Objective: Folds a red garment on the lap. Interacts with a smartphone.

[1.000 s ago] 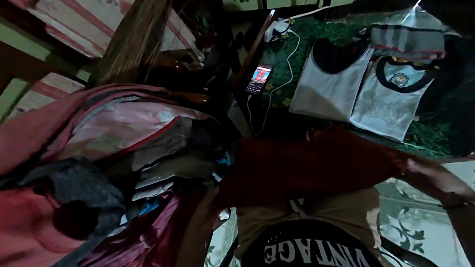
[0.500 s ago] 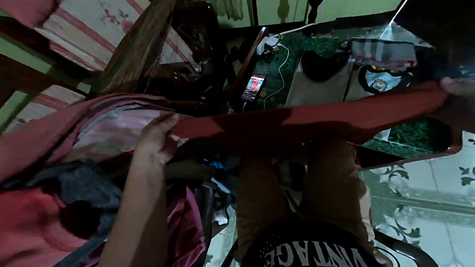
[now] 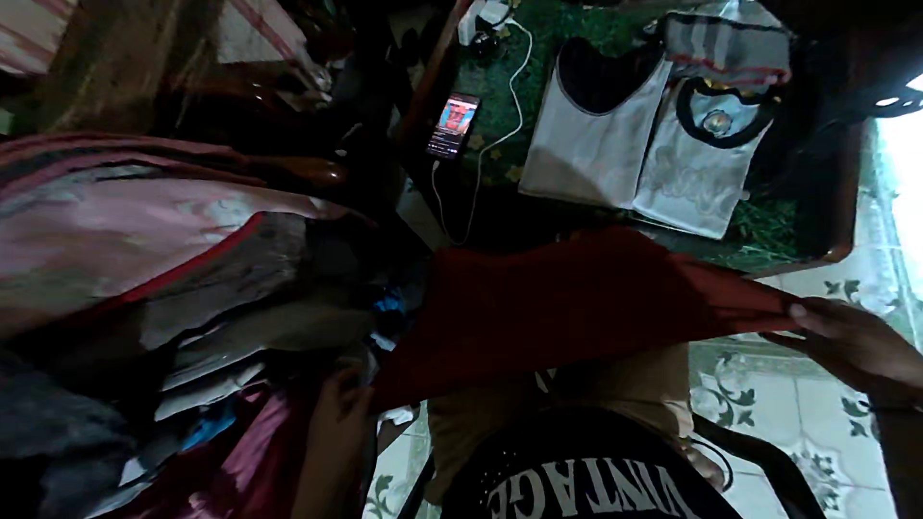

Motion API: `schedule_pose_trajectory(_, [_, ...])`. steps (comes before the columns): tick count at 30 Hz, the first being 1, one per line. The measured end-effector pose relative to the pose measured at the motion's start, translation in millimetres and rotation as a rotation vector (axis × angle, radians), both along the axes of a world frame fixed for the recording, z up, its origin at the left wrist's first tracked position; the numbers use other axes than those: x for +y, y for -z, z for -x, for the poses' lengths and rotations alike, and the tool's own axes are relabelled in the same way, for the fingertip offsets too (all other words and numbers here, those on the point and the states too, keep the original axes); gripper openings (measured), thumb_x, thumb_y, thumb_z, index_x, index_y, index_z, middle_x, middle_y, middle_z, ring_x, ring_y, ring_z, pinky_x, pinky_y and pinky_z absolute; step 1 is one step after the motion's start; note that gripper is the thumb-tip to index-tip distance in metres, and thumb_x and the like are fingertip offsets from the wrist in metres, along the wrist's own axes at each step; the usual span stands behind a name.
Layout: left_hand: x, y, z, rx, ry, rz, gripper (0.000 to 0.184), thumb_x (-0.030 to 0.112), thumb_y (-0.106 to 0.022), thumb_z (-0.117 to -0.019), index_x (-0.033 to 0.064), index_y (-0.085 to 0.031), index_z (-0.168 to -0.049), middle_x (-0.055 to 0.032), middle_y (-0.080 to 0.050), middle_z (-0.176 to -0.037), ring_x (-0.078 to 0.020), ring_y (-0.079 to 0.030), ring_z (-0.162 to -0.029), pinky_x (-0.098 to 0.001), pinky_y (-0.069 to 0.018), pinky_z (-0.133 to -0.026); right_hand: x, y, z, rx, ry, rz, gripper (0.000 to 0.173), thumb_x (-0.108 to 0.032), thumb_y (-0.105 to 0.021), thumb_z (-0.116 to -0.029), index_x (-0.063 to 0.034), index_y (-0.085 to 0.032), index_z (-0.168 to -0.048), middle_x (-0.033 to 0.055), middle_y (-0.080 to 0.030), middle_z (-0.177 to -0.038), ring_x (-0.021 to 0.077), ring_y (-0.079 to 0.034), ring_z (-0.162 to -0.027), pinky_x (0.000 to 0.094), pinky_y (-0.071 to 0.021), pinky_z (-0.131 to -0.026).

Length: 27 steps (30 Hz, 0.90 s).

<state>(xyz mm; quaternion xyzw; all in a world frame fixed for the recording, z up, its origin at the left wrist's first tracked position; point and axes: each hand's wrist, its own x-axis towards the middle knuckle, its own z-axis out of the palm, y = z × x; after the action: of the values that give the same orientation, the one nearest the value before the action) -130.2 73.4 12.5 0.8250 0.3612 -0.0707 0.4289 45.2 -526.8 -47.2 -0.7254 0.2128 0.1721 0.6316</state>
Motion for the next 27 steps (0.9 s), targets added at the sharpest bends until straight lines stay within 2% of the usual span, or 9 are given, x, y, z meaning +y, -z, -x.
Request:
schedule_pose_trajectory(3, [5.1, 7.4, 10.1, -0.025, 0.009, -0.003, 0.044, 0.011, -0.053, -0.1020, -0.0028, -0.046, -0.143, -0.0229, -0.057, -0.135, -0.0247, -0.064, -0.110, -0.0426, -0.0540, -0.094, 0.2, -1.1, 1.2, -0.034, -0.015, -0.028, 0.025, -0.020, -0.062, -0.0958, -0.0065, -0.059, -0.117, 0.0029, -0.069, -0.106, 0.0170, -0.071, -0.097, 0.0380, -0.0627, -0.083])
schedule_pose_trajectory(6, [9.2, -1.2, 11.3, -0.019, -0.002, -0.059, 0.045, 0.014, -0.052, -0.1035, -0.0035, -0.046, -0.145, -0.0250, -0.055, -0.138, -0.0261, -0.060, -0.118, -0.0433, -0.0503, -0.100, -2.9, -3.5, 3.5, -0.094, 0.002, -0.066, 0.012, -0.013, -0.062, -0.0930, -0.0104, -0.063, -0.105, -0.0002, -0.072, -0.098, 0.0152, -0.072, -0.091, 0.0370, -0.0626, -0.082])
schedule_pose_trajectory(9, [17.9, -6.8, 13.4, -0.004, 0.015, -0.089, 0.047, 0.017, -0.052, -0.1032, -0.0032, -0.045, -0.145, -0.0256, -0.053, -0.139, -0.0264, -0.057, -0.123, -0.0438, -0.0477, -0.103, -7.6, -4.0, 7.6, -0.131, 0.002, -0.110, 0.008, -0.012, -0.067, -0.0872, -0.0142, -0.068, -0.095, -0.0022, -0.073, -0.091, 0.0131, -0.072, -0.086, 0.0355, -0.0625, -0.081])
schedule_pose_trajectory(14, [28.5, -4.7, 15.4, 0.027, 0.068, -0.057, 0.048, 0.014, -0.054, -0.1024, -0.0041, -0.044, -0.146, -0.0259, -0.051, -0.143, -0.0275, -0.054, -0.127, -0.0441, -0.0461, -0.106, -17.8, 1.5, 19.7, -0.146, -0.006, -0.154, 0.007, -0.014, -0.073, -0.0835, -0.0166, -0.072, -0.090, -0.0028, -0.074, -0.088, 0.0122, -0.072, -0.084, 0.0344, -0.0630, -0.081])
schedule_pose_trajectory(18, [36.4, -2.9, 22.2, -0.052, 0.056, 0.006, 0.048, 0.012, -0.057, -0.0998, -0.0065, -0.045, -0.142, -0.0190, -0.055, -0.136, -0.0106, -0.057, -0.117, -0.0288, -0.0498, -0.099, -21.4, 5.2, 26.5, -0.147, 0.022, -0.194, 0.011, -0.018, -0.080, -0.0794, -0.0170, -0.073, -0.089, -0.0016, -0.075, -0.089, 0.0125, -0.072, -0.085, 0.0346, -0.0626, -0.082])
schedule_pose_trajectory(20, [38.1, -5.7, 25.3, -0.055, 0.044, 0.010, 0.049, 0.012, -0.061, -0.0980, -0.0055, -0.045, -0.141, -0.0150, -0.058, -0.130, -0.0059, -0.059, -0.111, -0.0259, -0.0517, -0.095, -24.8, 7.6, 27.6, -0.150, 0.003, -0.210, 0.010, -0.017, -0.079, -0.0803, -0.0173, -0.074, -0.089, -0.0016, -0.075, -0.091, 0.0123, -0.072, -0.087, 0.0340, -0.0622, -0.083])
schedule_pose_trajectory(22, [35.2, -8.9, 25.5, 0.031, 0.047, -0.024, 0.055, 0.014, -0.063, -0.0976, -0.0047, -0.042, -0.145, -0.0177, -0.057, -0.132, -0.0110, -0.059, -0.114, -0.0305, -0.0516, -0.097, -27.8, 10.1, 27.4, -0.154, -0.020, -0.216, 0.013, -0.017, -0.079, -0.0804, -0.0163, -0.074, -0.092, -0.0011, -0.075, -0.096, 0.0126, -0.072, -0.090, 0.0338, -0.0618, -0.085])
schedule_pose_trajectory(24, [32.6, -5.8, 24.8, 0.126, 0.094, -0.079, 0.056, 0.016, -0.063, -0.0983, -0.0038, -0.043, -0.147, -0.0244, -0.055, -0.139, -0.0254, -0.058, -0.124, -0.0429, -0.0484, -0.105, -28.1, 12.1, 26.0, -0.126, -0.053, -0.198, 0.022, -0.020, -0.079, -0.0805, -0.0129, -0.074, -0.101, 0.0004, -0.075, -0.102, 0.0143, -0.072, -0.095, 0.0346, -0.0611, -0.088])
schedule_pose_trajectory(27, [30.7, 18.0, 23.5, 0.146, 0.218, -0.195, 0.049, 0.015, -0.058, -0.1011, -0.0077, -0.046, -0.143, -0.0339, -0.056, -0.133, -0.0442, -0.059, -0.119, -0.0595, -0.0477, -0.102, -19.5, 15.9, 22.1, 0.008, -0.122, -0.055, 0.031, -0.018, -0.068, -0.0894, -0.0038, -0.067, -0.117, 0.0037, -0.072, -0.108, 0.0148, -0.070, -0.099, 0.0337, -0.0601, -0.089])
